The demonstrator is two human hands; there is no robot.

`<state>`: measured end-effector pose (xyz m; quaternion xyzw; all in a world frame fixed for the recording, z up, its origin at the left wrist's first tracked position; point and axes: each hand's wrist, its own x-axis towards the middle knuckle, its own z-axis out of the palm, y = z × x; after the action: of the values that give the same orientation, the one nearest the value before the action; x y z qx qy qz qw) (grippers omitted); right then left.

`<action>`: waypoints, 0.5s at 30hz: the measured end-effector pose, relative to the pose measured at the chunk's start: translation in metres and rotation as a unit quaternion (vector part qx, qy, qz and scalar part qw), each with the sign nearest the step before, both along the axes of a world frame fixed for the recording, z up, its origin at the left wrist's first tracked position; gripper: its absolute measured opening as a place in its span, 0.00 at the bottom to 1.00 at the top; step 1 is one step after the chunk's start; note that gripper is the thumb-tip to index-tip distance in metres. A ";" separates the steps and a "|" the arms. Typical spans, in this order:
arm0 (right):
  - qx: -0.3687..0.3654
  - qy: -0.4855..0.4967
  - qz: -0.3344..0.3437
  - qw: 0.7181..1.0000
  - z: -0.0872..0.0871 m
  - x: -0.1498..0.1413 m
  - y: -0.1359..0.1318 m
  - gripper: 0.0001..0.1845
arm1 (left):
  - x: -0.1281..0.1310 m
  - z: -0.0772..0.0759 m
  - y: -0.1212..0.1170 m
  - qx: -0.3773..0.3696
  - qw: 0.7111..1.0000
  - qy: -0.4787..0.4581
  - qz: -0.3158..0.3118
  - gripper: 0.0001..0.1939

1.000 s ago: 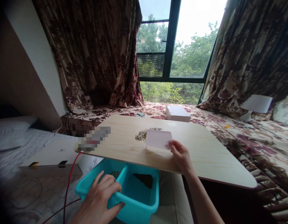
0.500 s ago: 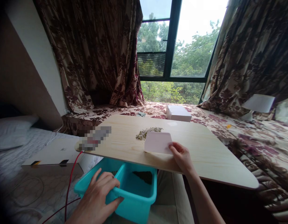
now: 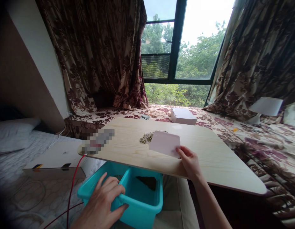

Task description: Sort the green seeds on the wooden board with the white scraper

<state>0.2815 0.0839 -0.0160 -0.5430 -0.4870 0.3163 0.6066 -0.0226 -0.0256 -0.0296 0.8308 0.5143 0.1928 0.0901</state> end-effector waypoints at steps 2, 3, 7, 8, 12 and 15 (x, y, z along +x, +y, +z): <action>0.004 -0.009 -0.025 1.000 0.001 -0.002 0.001 0.15 | 0.004 0.000 0.000 0.014 1.000 0.005 -0.023 0.07; 0.004 -0.013 -0.027 1.000 0.001 -0.003 0.001 0.15 | 0.007 0.000 0.001 0.019 0.999 0.007 -0.034 0.07; 0.015 -0.038 -0.022 0.999 0.002 -0.007 0.002 0.14 | 0.022 -0.007 0.004 0.048 0.996 0.019 -0.071 0.07; 0.017 -0.049 -0.016 0.999 0.002 -0.007 0.003 0.13 | 0.025 -0.010 0.006 0.061 0.995 0.023 -0.078 0.08; 0.020 -0.107 0.023 0.994 -0.003 -0.012 0.007 0.12 | 0.036 -0.023 0.010 0.114 0.990 0.013 -0.076 0.14; 0.026 -0.133 0.042 0.990 -0.008 -0.023 0.008 0.13 | 0.039 -0.022 0.010 0.124 0.990 0.010 -0.070 0.18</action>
<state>0.2590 0.0923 -0.0238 -0.5430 -0.5940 0.2535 0.5367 0.0168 -0.0155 -0.0516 0.8714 0.4278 0.2400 -0.0054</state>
